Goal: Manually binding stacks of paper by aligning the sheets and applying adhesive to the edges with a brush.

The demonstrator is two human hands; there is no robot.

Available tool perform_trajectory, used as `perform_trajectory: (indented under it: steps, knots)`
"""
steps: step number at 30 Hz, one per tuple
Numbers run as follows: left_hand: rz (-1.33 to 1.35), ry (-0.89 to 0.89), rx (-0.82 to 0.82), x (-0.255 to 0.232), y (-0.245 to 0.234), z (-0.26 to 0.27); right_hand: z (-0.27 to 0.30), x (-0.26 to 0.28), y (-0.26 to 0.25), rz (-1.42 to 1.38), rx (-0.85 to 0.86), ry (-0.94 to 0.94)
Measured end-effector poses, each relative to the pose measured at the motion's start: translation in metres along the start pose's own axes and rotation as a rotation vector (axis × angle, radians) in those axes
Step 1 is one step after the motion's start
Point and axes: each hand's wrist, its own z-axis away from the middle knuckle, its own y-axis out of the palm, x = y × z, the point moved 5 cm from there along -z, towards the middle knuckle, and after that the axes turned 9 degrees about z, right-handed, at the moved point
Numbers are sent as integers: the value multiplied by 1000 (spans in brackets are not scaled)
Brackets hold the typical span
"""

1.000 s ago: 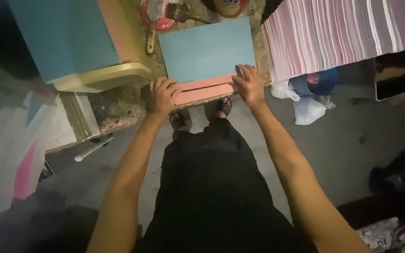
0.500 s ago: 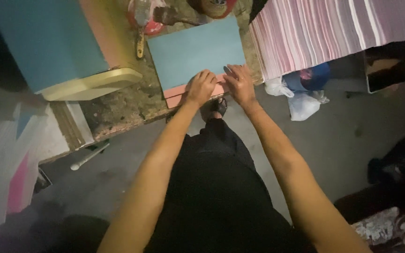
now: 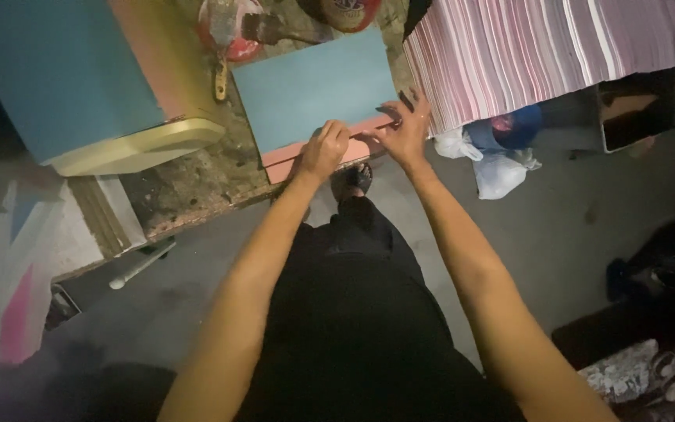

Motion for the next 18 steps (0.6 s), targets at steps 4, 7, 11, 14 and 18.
perform_trajectory:
  steps: [4, 7, 11, 14, 18]
  knots:
    - [73, -4, -24, 2, -2, 0, 2, -18, 0, -32, -52, 54]
    - [55, -24, 3, 2, 0, 2, 7, -28, 5, -142, 32, 186]
    - [20, -39, 23, 4, 3, 3, 9, -25, 15, -250, 15, 255]
    - [15, -49, 38, 3, 7, 7, 12, -30, 27, -281, -4, 241]
    - [125, -55, 39, 4, 2, 4, 12, -25, 14, -471, -76, 269]
